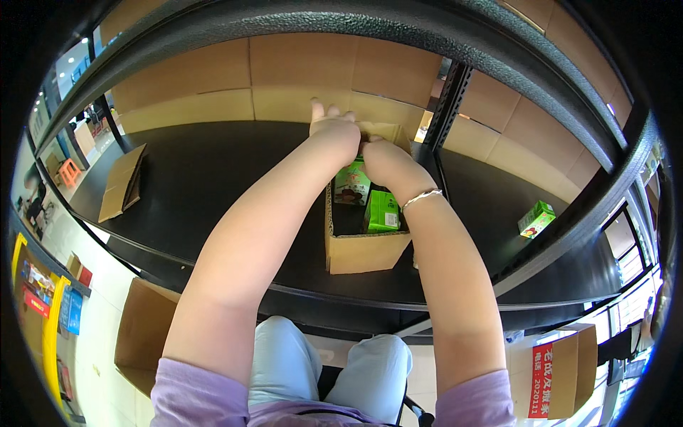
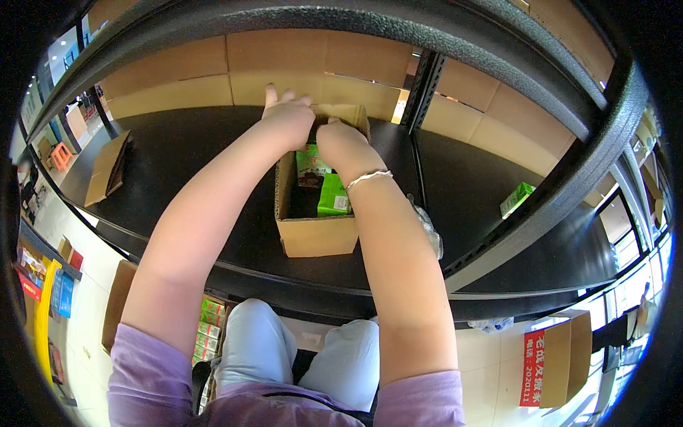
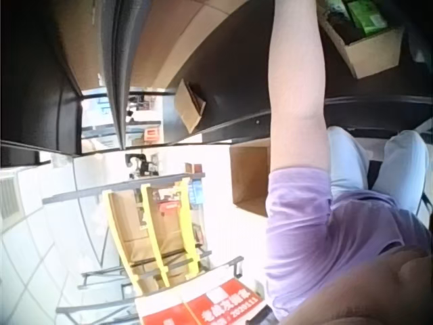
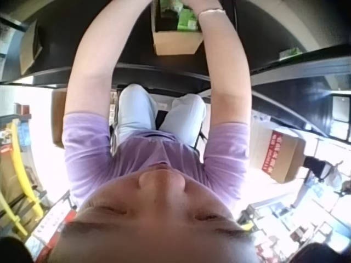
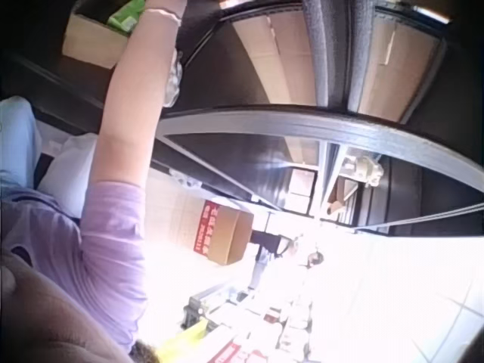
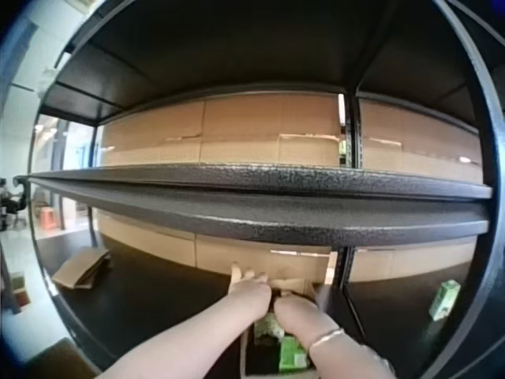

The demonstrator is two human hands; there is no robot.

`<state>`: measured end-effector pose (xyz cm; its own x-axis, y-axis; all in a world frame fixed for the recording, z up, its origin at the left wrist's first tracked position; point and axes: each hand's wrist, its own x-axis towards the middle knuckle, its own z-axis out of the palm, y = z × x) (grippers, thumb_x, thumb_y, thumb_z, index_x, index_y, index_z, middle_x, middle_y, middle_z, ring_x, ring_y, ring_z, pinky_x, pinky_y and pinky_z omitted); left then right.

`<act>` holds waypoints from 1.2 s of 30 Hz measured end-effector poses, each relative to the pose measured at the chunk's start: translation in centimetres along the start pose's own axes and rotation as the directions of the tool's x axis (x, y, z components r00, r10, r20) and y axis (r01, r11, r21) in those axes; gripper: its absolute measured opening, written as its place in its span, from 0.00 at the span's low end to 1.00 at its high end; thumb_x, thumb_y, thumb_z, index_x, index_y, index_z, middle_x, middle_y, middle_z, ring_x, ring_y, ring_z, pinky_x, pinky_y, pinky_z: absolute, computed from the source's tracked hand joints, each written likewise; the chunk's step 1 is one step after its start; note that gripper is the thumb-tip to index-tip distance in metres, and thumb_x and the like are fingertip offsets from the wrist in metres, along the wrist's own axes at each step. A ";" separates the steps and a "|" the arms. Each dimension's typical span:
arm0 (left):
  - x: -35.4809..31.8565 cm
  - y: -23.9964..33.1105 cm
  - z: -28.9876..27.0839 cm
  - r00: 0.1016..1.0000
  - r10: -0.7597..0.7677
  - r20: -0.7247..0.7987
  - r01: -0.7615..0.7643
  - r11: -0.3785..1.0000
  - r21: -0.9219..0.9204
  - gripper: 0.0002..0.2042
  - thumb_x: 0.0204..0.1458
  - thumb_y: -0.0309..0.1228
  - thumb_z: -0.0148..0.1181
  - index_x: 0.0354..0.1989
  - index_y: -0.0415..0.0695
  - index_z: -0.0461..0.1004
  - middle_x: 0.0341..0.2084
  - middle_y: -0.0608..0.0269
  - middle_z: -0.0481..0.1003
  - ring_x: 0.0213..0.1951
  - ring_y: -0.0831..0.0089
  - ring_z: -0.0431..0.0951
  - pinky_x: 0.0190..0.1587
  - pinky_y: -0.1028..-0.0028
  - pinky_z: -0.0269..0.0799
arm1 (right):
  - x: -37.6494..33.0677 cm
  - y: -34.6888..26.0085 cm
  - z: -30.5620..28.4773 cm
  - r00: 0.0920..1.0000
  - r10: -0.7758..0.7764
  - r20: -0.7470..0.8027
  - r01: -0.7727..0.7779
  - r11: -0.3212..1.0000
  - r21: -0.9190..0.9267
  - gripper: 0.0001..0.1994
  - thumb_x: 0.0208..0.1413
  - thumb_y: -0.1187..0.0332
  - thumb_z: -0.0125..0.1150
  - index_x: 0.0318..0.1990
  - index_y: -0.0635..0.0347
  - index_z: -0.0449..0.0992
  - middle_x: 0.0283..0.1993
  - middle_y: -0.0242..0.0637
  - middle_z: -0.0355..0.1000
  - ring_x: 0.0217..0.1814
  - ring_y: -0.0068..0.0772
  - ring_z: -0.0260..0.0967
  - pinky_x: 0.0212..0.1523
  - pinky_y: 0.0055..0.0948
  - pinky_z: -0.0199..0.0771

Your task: The person wipes small green product boxes with a cloth and places them into a cardboard box on a shelf. The person repeats this process for several boxes, wiping each one before packing it.

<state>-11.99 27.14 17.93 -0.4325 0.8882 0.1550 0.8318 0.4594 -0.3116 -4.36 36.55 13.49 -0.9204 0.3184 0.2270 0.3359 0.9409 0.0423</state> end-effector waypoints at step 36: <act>-5.0 1.2 -0.2 0.866 0.495 0.074 -0.319 0.659 -0.681 0.37 0.31 0.40 0.69 0.49 0.33 0.58 0.43 0.46 0.70 0.45 0.57 0.71 0.45 0.70 0.66 | -7.8 0.3 -7.2 0.946 -0.195 0.259 0.155 0.974 0.167 0.30 0.30 0.59 0.64 0.46 0.62 0.68 0.42 0.48 0.68 0.50 0.45 0.63 0.47 0.37 0.63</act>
<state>-8.76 23.24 16.96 0.0118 0.9960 -0.0890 0.9233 0.0233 0.3834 4.34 33.49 18.78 -0.9880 0.1477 -0.0455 0.1512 0.9848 -0.0860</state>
